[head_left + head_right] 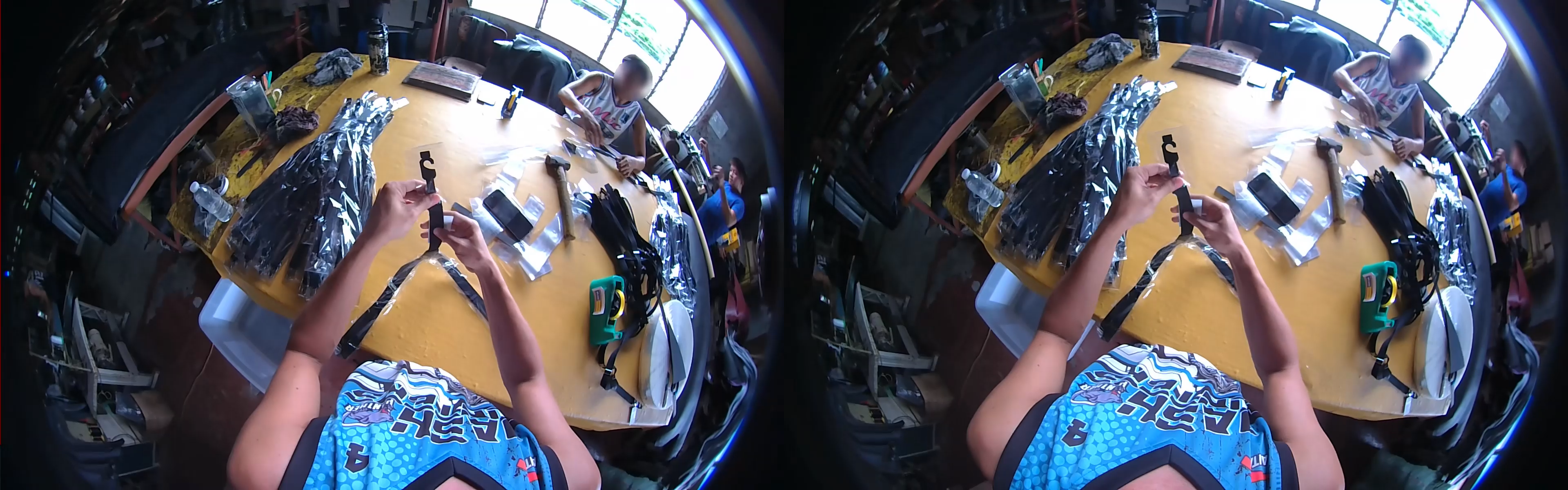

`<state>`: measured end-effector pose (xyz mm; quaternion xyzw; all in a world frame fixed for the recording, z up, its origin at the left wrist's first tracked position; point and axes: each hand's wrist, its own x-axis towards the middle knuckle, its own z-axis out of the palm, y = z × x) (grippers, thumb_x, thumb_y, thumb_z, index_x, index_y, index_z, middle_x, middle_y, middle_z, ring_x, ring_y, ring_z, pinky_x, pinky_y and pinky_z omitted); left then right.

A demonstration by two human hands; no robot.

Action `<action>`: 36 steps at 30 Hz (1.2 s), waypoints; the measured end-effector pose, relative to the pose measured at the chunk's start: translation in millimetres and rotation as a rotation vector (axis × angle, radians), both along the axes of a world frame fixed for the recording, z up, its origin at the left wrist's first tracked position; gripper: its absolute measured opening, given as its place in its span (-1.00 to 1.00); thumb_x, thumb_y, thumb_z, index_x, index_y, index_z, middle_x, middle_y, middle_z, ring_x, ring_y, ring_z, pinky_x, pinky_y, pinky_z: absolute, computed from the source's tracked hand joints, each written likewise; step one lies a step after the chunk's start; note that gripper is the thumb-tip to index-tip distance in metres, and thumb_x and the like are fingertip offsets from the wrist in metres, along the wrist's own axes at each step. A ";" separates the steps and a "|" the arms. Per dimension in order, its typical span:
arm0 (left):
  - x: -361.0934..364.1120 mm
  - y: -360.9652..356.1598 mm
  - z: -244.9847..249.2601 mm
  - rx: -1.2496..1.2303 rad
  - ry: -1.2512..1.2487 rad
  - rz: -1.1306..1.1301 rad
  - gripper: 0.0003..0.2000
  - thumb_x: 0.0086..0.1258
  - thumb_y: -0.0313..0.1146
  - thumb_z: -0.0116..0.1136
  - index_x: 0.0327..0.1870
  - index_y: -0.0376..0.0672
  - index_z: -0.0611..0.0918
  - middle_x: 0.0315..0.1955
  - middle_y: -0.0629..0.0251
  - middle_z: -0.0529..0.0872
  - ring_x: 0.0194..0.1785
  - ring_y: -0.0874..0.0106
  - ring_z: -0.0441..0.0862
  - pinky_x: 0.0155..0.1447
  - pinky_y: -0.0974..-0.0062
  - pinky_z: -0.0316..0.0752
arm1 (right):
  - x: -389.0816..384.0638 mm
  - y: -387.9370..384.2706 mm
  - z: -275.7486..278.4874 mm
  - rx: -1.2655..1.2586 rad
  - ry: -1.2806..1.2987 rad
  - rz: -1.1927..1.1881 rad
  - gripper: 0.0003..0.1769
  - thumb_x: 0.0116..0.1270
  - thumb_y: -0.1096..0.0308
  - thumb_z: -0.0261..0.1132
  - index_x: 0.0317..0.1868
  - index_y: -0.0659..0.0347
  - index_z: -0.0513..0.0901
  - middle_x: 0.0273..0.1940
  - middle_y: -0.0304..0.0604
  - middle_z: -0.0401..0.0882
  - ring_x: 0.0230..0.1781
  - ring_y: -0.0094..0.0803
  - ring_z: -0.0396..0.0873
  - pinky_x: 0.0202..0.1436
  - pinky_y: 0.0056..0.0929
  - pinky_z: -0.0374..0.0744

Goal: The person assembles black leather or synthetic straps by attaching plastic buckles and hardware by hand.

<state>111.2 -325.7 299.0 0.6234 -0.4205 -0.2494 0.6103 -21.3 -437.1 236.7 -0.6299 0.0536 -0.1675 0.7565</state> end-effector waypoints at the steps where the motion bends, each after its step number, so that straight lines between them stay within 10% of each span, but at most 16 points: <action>1: 2.6 -0.7 -0.5 -0.027 -0.048 0.027 -0.84 0.22 -0.40 0.22 -0.28 -0.31 0.64 -0.42 0.25 0.72 -0.35 0.59 0.63 -0.26 0.65 0.50 | -2.3 0.9 -4.3 -0.026 -0.020 -0.002 -0.77 0.28 0.56 0.13 -0.04 0.37 0.51 -0.15 -0.13 0.61 -0.16 -0.46 0.58 -0.01 -0.51 0.50; 13: 8.1 -10.2 -8.8 0.059 0.016 -0.001 -0.82 0.21 -0.40 0.22 -0.28 -0.35 0.64 -0.40 0.23 0.71 -0.31 0.58 0.63 -0.19 0.65 0.49 | -13.8 10.0 -3.9 -0.245 0.070 -0.037 -0.73 0.31 0.57 0.09 -0.02 0.23 0.60 -0.25 -0.35 0.62 -0.28 -0.73 0.43 -0.12 -0.66 0.43; 36: 2.2 -5.5 -7.5 0.044 0.119 -0.072 -0.84 0.22 -0.39 0.22 -0.27 -0.31 0.65 -0.33 0.26 0.70 -0.26 0.59 0.61 -0.13 0.68 0.46 | -15.8 18.7 -11.7 0.002 -0.044 -0.014 -0.75 0.39 0.44 0.01 0.03 0.34 0.40 -0.26 -0.07 0.58 -0.21 -0.37 0.59 -0.07 -0.42 0.53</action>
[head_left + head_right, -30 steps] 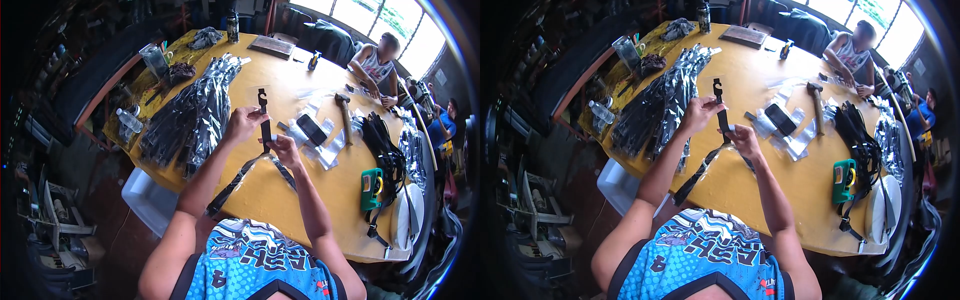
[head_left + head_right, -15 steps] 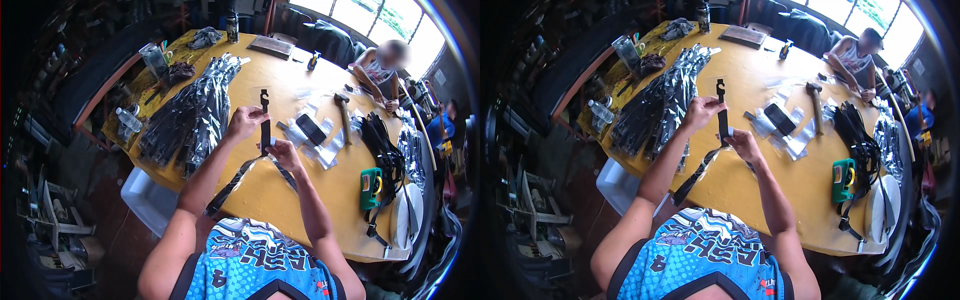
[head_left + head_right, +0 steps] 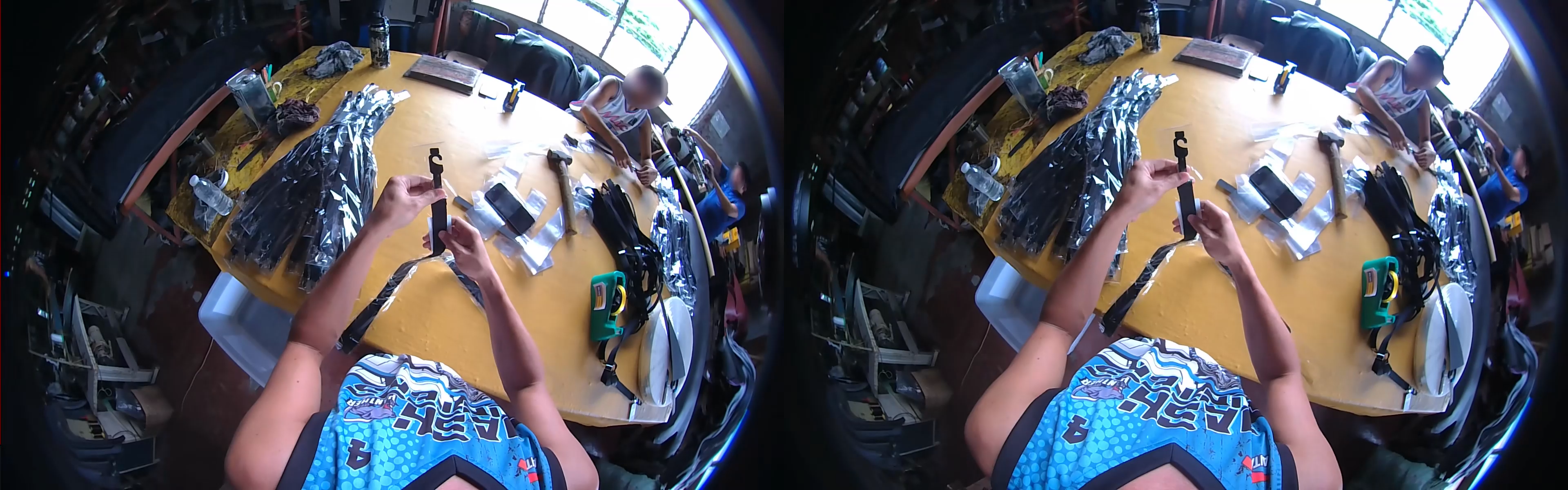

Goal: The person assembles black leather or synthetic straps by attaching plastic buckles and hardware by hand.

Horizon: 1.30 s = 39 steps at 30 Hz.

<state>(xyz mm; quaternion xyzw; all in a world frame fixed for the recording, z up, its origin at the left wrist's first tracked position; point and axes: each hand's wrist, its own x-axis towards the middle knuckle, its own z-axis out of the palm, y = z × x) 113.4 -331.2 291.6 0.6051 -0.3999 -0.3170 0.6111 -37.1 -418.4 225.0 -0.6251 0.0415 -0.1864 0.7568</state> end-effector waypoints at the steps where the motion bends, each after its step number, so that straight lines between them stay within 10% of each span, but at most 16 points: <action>1: 0.8 -0.8 -4.6 -0.024 0.055 0.019 -0.83 0.22 -0.38 0.22 -0.24 -0.28 0.64 -0.32 0.26 0.70 -0.27 0.59 0.61 -0.13 0.68 0.46 | -0.4 -0.2 -1.0 0.001 0.000 -0.001 -0.75 0.39 0.44 0.01 0.03 0.34 0.40 -0.26 -0.07 0.58 -0.21 -0.37 0.59 -0.07 -0.42 0.53; 32: 2.7 -0.9 -7.8 0.081 -0.256 0.178 -0.74 0.28 -0.22 0.17 -0.30 -0.28 0.66 -0.37 0.25 0.71 -0.28 0.59 0.62 -0.22 0.64 0.46 | 1.4 -5.9 -2.5 0.021 0.187 -0.104 -0.75 0.39 0.45 -0.02 0.02 0.37 0.38 -0.31 -0.05 0.57 -0.38 -0.34 0.62 -0.28 -0.43 0.59; 39: -2.9 -11.5 -4.2 -0.264 -0.053 0.130 -0.52 0.16 -0.55 0.22 0.14 -0.26 0.37 -0.25 0.21 0.68 -0.24 0.54 0.65 -0.13 0.66 0.51 | -5.2 0.1 3.6 0.080 0.156 -0.023 -0.75 0.38 0.43 0.00 0.00 0.37 0.41 -0.31 -0.05 0.57 -0.37 -0.34 0.62 -0.26 -0.43 0.59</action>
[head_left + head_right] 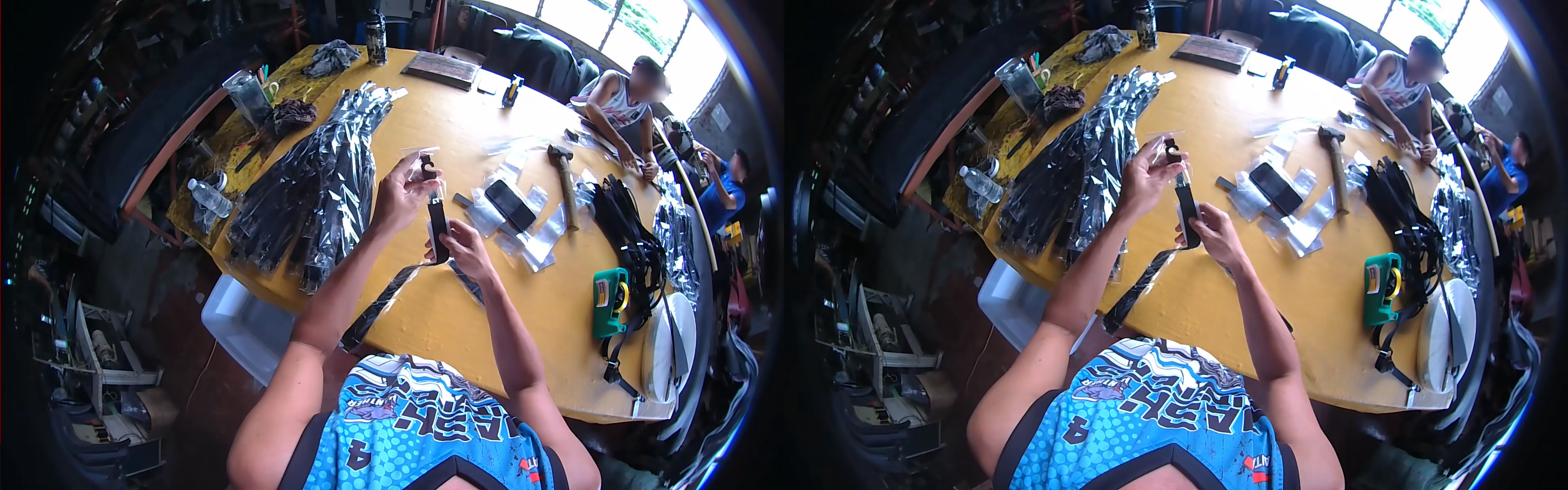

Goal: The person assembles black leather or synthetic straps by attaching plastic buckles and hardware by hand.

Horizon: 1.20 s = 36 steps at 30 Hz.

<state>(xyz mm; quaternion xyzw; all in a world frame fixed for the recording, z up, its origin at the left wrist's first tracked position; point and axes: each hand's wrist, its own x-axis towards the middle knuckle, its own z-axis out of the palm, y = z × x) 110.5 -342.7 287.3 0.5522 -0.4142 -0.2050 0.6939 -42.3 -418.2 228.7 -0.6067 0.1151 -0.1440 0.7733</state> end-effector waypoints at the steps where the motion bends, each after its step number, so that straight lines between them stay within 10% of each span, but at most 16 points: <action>1: -0.1 -1.0 -2.4 0.001 0.001 0.000 -0.52 0.16 -0.55 0.22 0.14 -0.26 0.37 -0.25 0.21 0.68 -0.24 0.54 0.65 -0.13 0.66 0.51 | -0.9 0.9 0.4 0.031 -0.008 0.011 -0.77 0.38 0.44 0.00 -0.01 0.36 0.41 -0.31 -0.06 0.57 -0.38 -0.36 0.62 -0.26 -0.46 0.59; 36: -12.9 -3.5 -65.9 0.191 0.213 -0.098 -0.73 0.21 -0.60 0.14 -0.06 -0.28 0.46 -0.29 0.18 0.67 -0.25 0.48 0.64 -0.24 0.59 0.57 | 9.6 -1.6 -20.0 0.091 -0.088 -0.129 -0.72 0.32 0.45 0.12 -0.02 0.40 0.36 -0.28 -0.05 0.60 -0.31 -0.40 0.61 -0.21 -0.46 0.58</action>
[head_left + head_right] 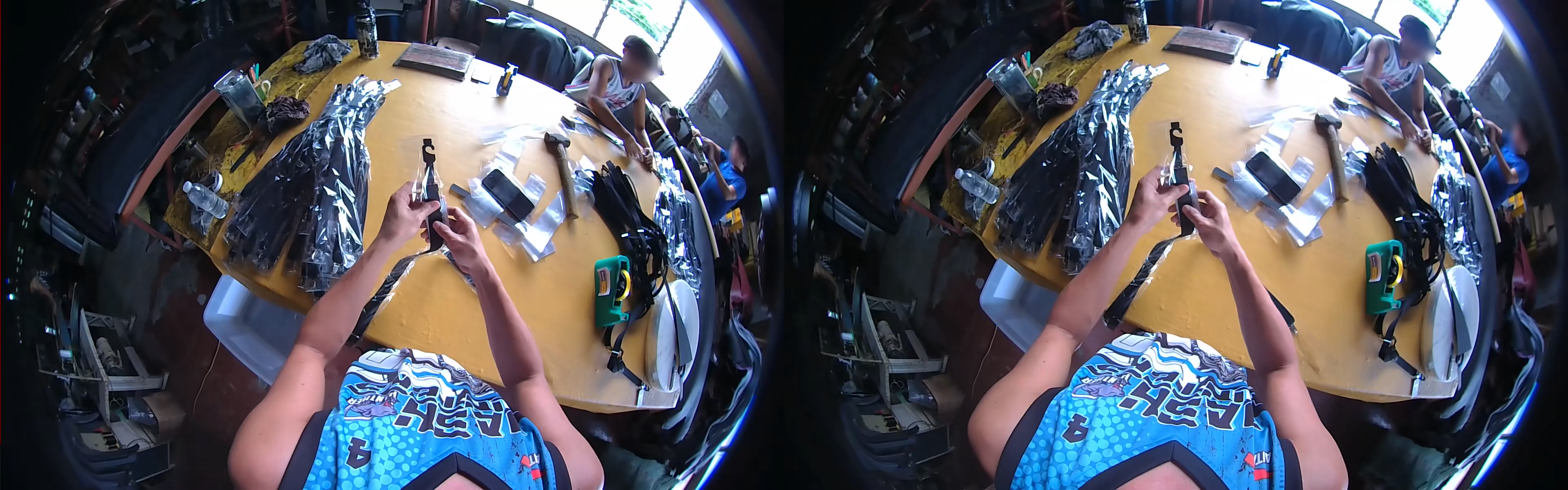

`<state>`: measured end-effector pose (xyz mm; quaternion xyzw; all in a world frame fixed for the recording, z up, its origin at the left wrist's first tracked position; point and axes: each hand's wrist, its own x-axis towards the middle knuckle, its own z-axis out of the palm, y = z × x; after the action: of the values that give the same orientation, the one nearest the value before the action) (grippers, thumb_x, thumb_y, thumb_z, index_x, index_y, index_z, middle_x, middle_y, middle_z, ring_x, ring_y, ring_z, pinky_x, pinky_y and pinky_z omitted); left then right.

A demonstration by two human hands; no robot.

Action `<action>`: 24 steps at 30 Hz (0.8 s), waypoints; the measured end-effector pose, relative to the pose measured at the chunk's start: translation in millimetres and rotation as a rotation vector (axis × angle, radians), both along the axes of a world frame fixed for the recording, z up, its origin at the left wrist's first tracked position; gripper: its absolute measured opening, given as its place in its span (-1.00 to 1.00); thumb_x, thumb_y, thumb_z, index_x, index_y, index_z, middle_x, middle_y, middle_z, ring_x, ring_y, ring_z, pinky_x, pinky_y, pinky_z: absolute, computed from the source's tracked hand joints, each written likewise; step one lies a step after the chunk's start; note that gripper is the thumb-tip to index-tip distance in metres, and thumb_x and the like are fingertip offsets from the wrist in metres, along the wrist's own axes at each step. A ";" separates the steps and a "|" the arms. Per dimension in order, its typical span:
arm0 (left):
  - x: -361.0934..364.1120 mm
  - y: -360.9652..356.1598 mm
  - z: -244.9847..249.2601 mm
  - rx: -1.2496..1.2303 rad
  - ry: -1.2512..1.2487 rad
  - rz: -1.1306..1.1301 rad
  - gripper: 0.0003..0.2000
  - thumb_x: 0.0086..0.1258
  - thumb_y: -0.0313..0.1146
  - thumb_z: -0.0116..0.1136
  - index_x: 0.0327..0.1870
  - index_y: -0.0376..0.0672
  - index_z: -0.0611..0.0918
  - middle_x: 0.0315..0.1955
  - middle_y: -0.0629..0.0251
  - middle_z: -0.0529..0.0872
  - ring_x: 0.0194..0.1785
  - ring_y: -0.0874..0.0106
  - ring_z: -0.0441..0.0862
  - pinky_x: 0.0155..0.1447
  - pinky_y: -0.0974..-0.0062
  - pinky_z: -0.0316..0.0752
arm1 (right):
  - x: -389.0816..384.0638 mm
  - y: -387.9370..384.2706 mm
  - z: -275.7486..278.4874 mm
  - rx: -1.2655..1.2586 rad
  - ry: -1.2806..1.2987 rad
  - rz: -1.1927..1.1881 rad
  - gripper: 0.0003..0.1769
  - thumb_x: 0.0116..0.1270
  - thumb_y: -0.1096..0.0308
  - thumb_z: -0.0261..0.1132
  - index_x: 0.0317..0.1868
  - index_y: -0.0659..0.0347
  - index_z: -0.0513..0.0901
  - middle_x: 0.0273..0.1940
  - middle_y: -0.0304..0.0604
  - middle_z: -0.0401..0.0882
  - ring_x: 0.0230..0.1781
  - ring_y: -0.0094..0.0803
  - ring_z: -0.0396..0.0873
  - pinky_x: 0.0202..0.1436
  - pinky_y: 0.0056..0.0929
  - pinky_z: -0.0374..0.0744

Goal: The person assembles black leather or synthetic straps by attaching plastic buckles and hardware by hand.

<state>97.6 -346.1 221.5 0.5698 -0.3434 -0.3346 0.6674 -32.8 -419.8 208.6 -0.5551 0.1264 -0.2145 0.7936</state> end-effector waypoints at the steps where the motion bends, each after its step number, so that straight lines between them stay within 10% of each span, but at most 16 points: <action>1: -1.0 1.2 -0.7 0.000 -0.001 -0.001 -0.73 0.21 -0.60 0.14 -0.06 -0.28 0.46 -0.29 0.18 0.67 -0.25 0.48 0.64 -0.24 0.59 0.57 | 0.5 -0.5 -0.5 -0.001 0.018 -0.024 -0.70 0.31 0.46 0.14 -0.01 0.40 0.34 -0.28 -0.03 0.60 -0.31 -0.39 0.62 -0.21 -0.45 0.58; 20: 2.8 -7.5 -28.9 0.067 -0.099 0.034 -0.88 0.17 -0.50 0.23 -0.29 -0.30 0.61 -0.43 0.37 0.69 -0.39 0.63 0.57 -0.28 0.61 0.47 | 5.3 -19.6 -39.4 -0.084 0.229 -0.190 -0.79 0.15 0.42 0.32 -0.26 0.39 0.58 -0.41 -0.21 0.63 -0.39 -0.58 0.54 -0.28 -0.61 0.48; 24: 10.3 -7.1 -32.1 0.133 -0.131 0.037 -0.81 0.17 -0.45 0.26 -0.21 -0.29 0.60 -0.38 0.33 0.69 -0.34 0.63 0.59 -0.22 0.65 0.47 | 1.4 -21.0 -45.8 -0.435 0.376 -0.139 -0.62 0.04 0.32 0.41 -0.13 0.29 0.58 -0.21 -0.13 0.63 -0.19 -0.44 0.57 -0.12 -0.47 0.48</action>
<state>108.0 -353.3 189.4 0.6397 -0.3527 -0.3066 0.6102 -31.3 -440.8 162.9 -0.7321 0.2601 -0.1838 0.6022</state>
